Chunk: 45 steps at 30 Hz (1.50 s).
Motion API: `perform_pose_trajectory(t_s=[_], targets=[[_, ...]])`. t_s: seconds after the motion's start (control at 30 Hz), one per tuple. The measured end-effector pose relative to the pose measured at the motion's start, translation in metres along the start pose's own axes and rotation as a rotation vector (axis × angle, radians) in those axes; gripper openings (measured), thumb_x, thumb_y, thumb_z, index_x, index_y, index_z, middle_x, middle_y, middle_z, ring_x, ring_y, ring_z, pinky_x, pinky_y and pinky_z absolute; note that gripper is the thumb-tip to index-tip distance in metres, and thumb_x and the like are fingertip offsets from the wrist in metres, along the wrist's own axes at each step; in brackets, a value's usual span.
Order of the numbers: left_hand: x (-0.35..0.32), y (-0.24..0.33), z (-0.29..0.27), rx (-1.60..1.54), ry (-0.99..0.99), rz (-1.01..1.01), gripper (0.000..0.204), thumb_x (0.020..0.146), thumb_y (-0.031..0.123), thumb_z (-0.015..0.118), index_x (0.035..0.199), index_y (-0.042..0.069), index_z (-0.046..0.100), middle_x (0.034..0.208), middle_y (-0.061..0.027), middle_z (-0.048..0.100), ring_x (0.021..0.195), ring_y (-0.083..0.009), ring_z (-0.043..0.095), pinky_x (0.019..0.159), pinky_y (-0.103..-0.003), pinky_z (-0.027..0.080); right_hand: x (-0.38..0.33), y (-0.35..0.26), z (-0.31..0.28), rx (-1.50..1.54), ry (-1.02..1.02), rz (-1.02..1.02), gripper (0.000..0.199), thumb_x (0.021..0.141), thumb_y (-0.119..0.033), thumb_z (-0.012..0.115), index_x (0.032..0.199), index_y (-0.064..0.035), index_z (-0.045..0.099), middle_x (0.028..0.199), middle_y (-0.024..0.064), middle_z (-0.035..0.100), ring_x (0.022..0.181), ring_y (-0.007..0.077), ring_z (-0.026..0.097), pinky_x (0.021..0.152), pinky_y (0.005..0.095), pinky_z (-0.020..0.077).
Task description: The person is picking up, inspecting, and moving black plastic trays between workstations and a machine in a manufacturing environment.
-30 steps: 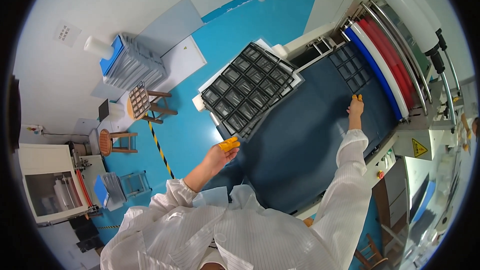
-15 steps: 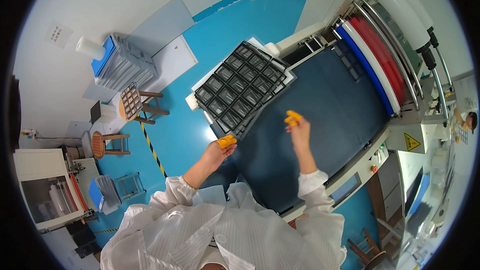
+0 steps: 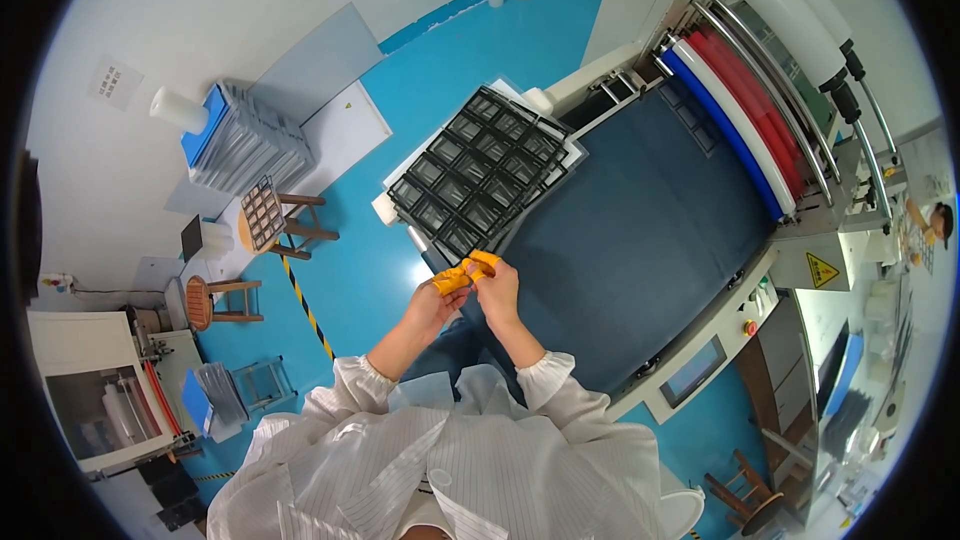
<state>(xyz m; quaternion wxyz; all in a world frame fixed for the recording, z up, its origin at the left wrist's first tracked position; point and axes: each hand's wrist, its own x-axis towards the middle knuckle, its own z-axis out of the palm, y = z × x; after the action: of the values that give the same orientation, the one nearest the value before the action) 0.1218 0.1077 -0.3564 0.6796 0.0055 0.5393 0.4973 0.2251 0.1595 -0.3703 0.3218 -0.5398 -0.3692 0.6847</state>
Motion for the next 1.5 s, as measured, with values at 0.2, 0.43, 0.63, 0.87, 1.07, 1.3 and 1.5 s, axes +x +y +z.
perform_pose_trajectory(t_s=[0.2, 0.43, 0.63, 0.87, 1.07, 1.3, 1.5], targets=[[0.000, 0.000, -0.016, 0.023, 0.010, -0.024, 0.031, 0.084, 0.006, 0.026, 0.110, -0.002, 0.042, 0.099, -0.0116, 0.052, 0.084, -0.0186, 0.053, 0.075, -0.029, 0.044, -0.004, -0.014, -0.005, 0.367, 0.104, -0.104, 0.019, 0.080, -0.003, 0.052, 0.097, 0.0040, 0.054, 0.071, 0.0053, 0.055, 0.048, 0.0046, 0.041, 0.041, 0.0169, 0.0312], [0.013, -0.004, -0.028, -0.041, 0.048, -0.017, 0.033, 0.085, 0.006, 0.025, 0.115, -0.002, 0.038, 0.107, -0.0150, 0.049, 0.093, -0.0241, 0.053, 0.077, -0.030, 0.044, -0.007, -0.035, -0.119, 0.324, 0.302, -0.285, 0.020, 0.083, -0.007, 0.049, 0.098, 0.0040, 0.054, 0.067, 0.0031, 0.051, 0.049, 0.0057, 0.039, 0.043, 0.0174, 0.0311], [0.016, -0.007, -0.032, -0.085, 0.040, -0.018, 0.032, 0.087, 0.008, 0.025, 0.114, -0.001, 0.039, 0.107, -0.0148, 0.049, 0.093, -0.0239, 0.052, 0.076, -0.029, 0.044, -0.009, -0.020, -0.209, 0.146, 0.662, -0.363, 0.021, 0.082, -0.009, 0.051, 0.096, 0.0050, 0.055, 0.067, 0.0028, 0.052, 0.049, 0.0063, 0.041, 0.045, 0.0176, 0.0331], [0.026, -0.008, -0.027, -0.062, 0.102, -0.025, 0.031, 0.086, 0.007, 0.025, 0.111, -0.001, 0.041, 0.100, -0.0138, 0.051, 0.085, -0.0215, 0.052, 0.075, -0.029, 0.044, 0.026, 0.003, -0.238, 0.123, 0.733, -0.333, 0.021, 0.082, -0.008, 0.049, 0.098, 0.0055, 0.054, 0.070, 0.0039, 0.055, 0.050, 0.0064, 0.042, 0.046, 0.0184, 0.0355], [0.031, -0.012, -0.017, -0.084, 0.156, -0.019, 0.029, 0.085, 0.005, 0.027, 0.109, -0.001, 0.043, 0.096, -0.0136, 0.051, 0.082, -0.0203, 0.052, 0.073, -0.029, 0.044, 0.073, 0.009, -0.218, 0.168, 0.746, -0.276, 0.022, 0.082, -0.009, 0.051, 0.097, 0.0056, 0.054, 0.074, 0.0053, 0.057, 0.050, 0.0066, 0.044, 0.045, 0.0187, 0.0371], [0.030, -0.014, -0.014, -0.045, 0.164, -0.001, 0.024, 0.084, 0.003, 0.033, 0.105, -0.002, 0.044, 0.091, -0.0117, 0.052, 0.079, -0.0189, 0.052, 0.072, -0.028, 0.045, 0.112, 0.005, -0.210, -0.366, 1.001, -0.294, 0.022, 0.079, -0.012, 0.054, 0.094, 0.0035, 0.059, 0.071, 0.0131, 0.059, 0.056, 0.0204, 0.055, 0.052, 0.0282, 0.0429], [0.025, -0.011, -0.011, -0.037, 0.144, 0.036, 0.021, 0.086, 0.007, 0.039, 0.103, -0.003, 0.044, 0.091, -0.0109, 0.051, 0.079, -0.0179, 0.052, 0.073, -0.028, 0.045, 0.137, -0.008, -0.222, -0.735, 1.037, -0.223, 0.030, 0.081, -0.018, 0.048, 0.098, 0.0061, 0.053, 0.096, 0.0244, 0.048, 0.078, 0.0368, 0.054, 0.070, 0.0387, 0.0436]])
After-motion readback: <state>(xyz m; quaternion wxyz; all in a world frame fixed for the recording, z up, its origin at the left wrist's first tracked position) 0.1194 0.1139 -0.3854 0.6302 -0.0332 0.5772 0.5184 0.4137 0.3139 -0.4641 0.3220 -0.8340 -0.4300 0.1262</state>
